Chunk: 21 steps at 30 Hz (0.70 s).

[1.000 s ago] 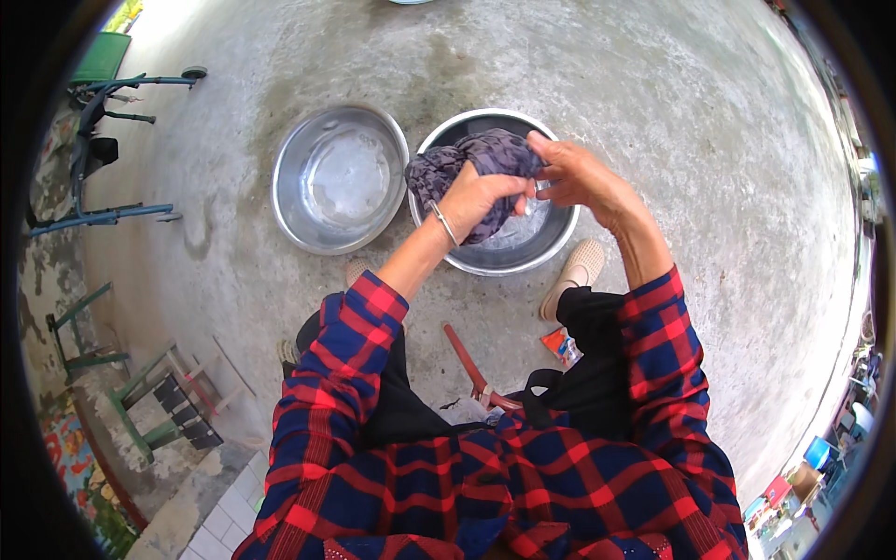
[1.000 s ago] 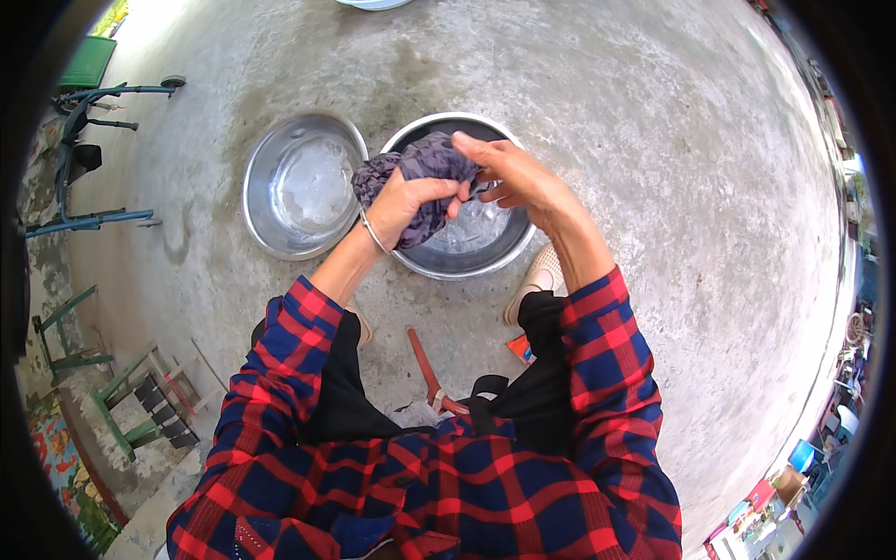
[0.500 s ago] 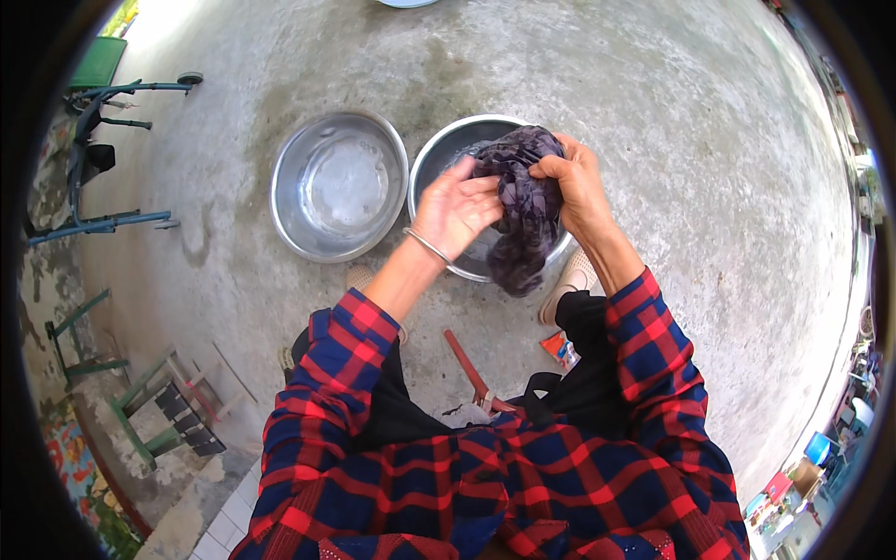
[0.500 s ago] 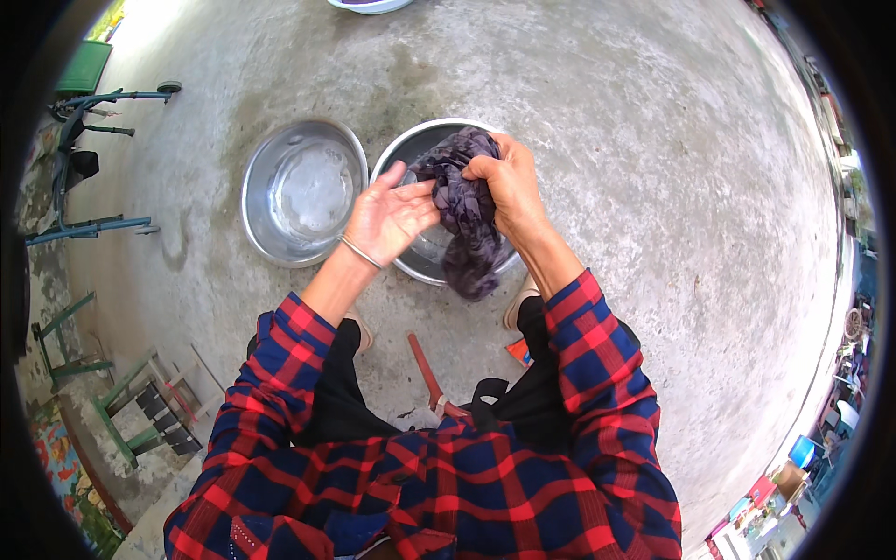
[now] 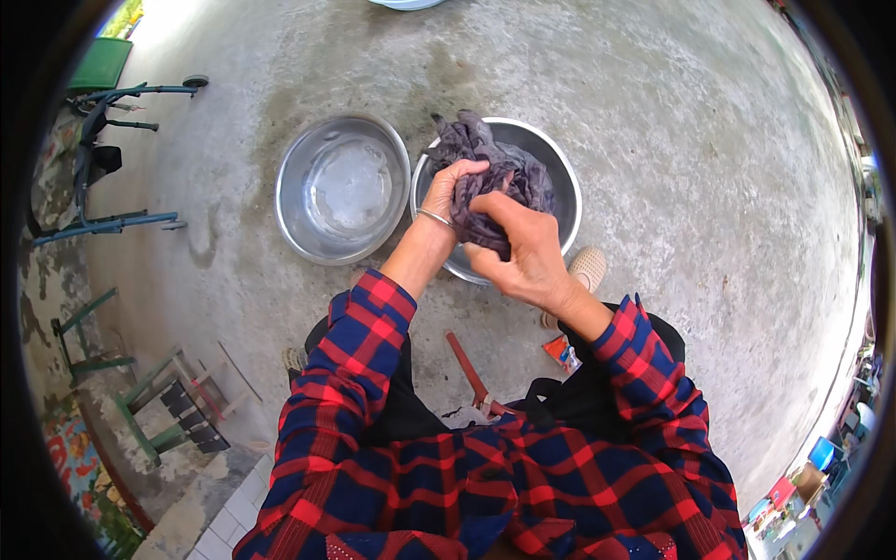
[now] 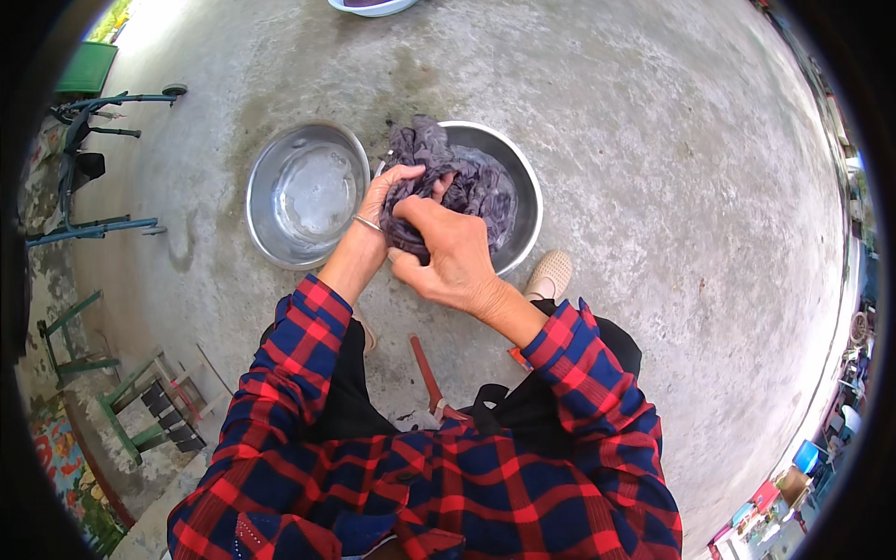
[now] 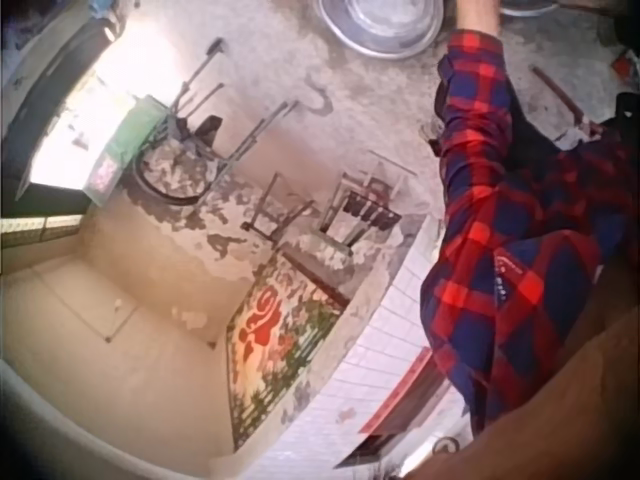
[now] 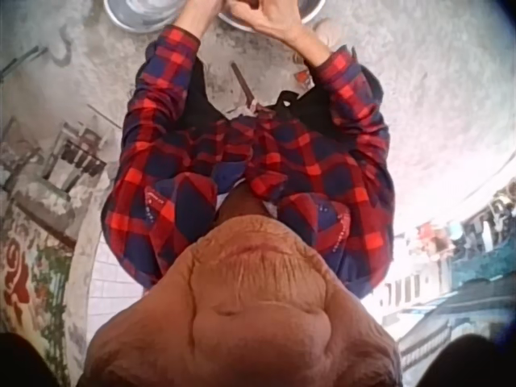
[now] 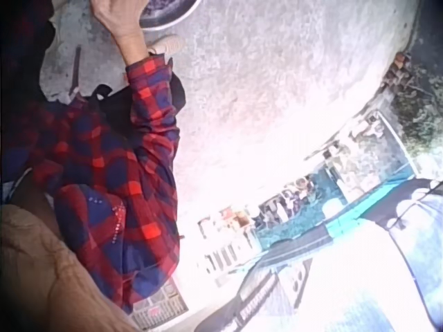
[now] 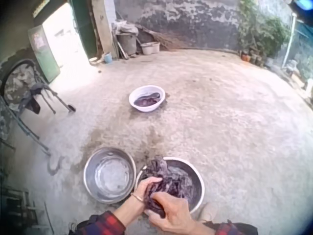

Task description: The person washes a light-colored pair of pants by hand in a metal basin, wrings it out, and hangs it on a clothesline. Then the person washes a dark purple garment in a second basin, wrings it, and places it into the first basin.

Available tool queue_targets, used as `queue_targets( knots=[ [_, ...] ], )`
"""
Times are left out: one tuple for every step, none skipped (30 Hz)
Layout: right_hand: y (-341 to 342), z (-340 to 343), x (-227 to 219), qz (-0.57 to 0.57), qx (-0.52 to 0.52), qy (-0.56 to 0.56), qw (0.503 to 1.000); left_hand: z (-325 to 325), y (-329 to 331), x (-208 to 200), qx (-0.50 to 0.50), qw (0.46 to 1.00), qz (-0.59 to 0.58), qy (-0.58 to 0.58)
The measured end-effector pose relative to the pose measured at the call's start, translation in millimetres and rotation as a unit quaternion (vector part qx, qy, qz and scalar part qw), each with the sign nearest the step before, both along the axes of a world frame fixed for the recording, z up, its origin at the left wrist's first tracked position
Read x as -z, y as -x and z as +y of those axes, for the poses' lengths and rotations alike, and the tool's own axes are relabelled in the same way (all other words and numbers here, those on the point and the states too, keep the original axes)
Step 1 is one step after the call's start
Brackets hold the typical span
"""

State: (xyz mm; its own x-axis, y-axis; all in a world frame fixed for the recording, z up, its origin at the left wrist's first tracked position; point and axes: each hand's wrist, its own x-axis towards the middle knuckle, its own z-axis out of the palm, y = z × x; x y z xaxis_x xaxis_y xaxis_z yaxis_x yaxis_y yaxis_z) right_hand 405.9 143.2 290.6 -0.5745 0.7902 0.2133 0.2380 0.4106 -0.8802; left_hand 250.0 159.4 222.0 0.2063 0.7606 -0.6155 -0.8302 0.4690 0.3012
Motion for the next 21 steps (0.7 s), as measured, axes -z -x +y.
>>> queue_targets(
  knots=[
    [3, -4, 6, -0.005, -0.001, -0.040, 0.999, 1, 6, 21, 0.033, 0.996, -0.078, 0.042],
    [6, -4, 7, -0.009, -0.003, -0.083, 0.996, -1, 4, 22, 0.051, 0.990, -0.134, 0.016],
    [7, -3, 13, -0.038, 0.019, -0.083, 0.996, -4, 2, 23, 0.070, 0.980, -0.189, -0.010],
    [9, -1, 22, -0.068, 0.041, -0.083, 0.993, -6, -3, 23, 0.056, 0.990, -0.128, 0.024],
    [12, 0, 29, -0.097, 0.059, -0.082, 0.990, -13, -6, 35, -0.006, 0.998, -0.025, 0.050],
    [14, 10, 32, -0.134, 0.100, -0.012, 0.986, -17, -12, 34, -0.036, 0.999, 0.011, 0.034],
    [13, 23, 40, -0.189, 0.144, 0.001, 0.972, -20, -19, 32, -0.066, 0.997, 0.048, 0.018],
    [9, 40, 54, -0.201, 0.188, 0.023, 0.961, -18, -27, 27, -0.076, 0.997, -0.001, -0.009],
    [7, 49, 59, -0.214, 0.234, 0.045, 0.947, -20, -36, 19, -0.106, 0.994, 0.023, -0.026],
    [6, 46, 61, -0.201, 0.226, 0.041, 0.952, -21, -36, 11, -0.092, 0.994, 0.059, -0.022],
    [8, 37, 51, -0.188, 0.217, 0.039, 0.957, -23, -35, 2, -0.079, 0.992, 0.096, -0.016],
    [12, 27, 40, -0.170, 0.206, 0.034, 0.963, -22, -24, 13, -0.048, 0.996, 0.065, -0.023],
    [17, 11, 32, -0.117, 0.170, -0.001, 0.978, -21, -12, 23, -0.016, 0.999, 0.034, -0.029],
    [19, -5, 26, -0.104, 0.123, -0.078, 0.984, -16, -18, -19, -0.028, 0.992, 0.120, 0.027],
    [20, -14, 24, -0.090, 0.074, -0.154, 0.981, -14, -9, -2, 0.037, 0.999, 0.018, -0.023],
    [21, -13, 32, -0.093, 0.067, -0.164, 0.980, -18, -13, 2, 0.018, 0.999, 0.037, -0.016],
    [19, -1, 40, -0.147, 0.063, -0.130, 0.978, -23, -22, 6, 0.000, 0.999, 0.053, -0.008],
    [17, 14, 53, -0.203, 0.127, -0.061, 0.969, -21, -25, 15, -0.056, 0.995, 0.079, 0.019],
    [12, 31, 65, -0.255, 0.193, 0.005, 0.948, -18, -31, 6, -0.062, 0.989, 0.129, 0.022],
    [6, 34, 68, -0.287, 0.194, 0.049, 0.937, -17, -32, 4, -0.054, 0.984, 0.171, -0.007],
    [3, 38, 70, -0.216, 0.196, 0.102, 0.951, -17, -33, 1, -0.046, 0.975, 0.213, -0.036]
  ],
)
